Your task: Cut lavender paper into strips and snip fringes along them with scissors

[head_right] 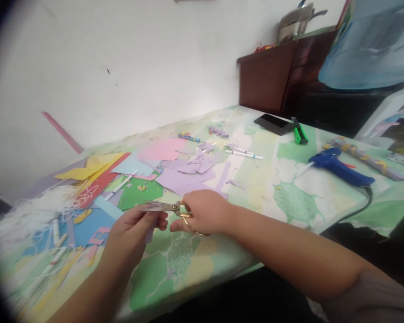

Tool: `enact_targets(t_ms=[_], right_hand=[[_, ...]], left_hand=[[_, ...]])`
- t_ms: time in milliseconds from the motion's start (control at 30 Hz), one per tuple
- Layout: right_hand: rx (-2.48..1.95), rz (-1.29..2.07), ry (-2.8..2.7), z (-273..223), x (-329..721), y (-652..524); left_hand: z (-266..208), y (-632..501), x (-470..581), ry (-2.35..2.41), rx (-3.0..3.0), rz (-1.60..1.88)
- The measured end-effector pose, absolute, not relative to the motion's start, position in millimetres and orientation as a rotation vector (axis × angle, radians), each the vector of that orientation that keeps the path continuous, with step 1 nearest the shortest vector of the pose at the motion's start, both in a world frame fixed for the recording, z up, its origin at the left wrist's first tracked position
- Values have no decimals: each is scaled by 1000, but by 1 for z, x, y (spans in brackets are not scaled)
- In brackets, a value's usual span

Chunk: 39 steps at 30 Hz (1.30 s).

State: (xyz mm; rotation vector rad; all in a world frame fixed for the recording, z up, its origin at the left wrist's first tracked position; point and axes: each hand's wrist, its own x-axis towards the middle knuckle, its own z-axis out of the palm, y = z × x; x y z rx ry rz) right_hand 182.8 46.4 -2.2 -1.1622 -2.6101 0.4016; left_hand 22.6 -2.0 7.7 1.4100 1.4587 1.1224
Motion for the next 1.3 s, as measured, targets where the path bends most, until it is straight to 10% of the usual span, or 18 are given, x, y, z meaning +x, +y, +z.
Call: enact_targets(t_ms=[1300], right_hand=[[-1237,332,-2681,-3,182,51]], left_hand=[[1,-5,26,1577,1254,1135]])
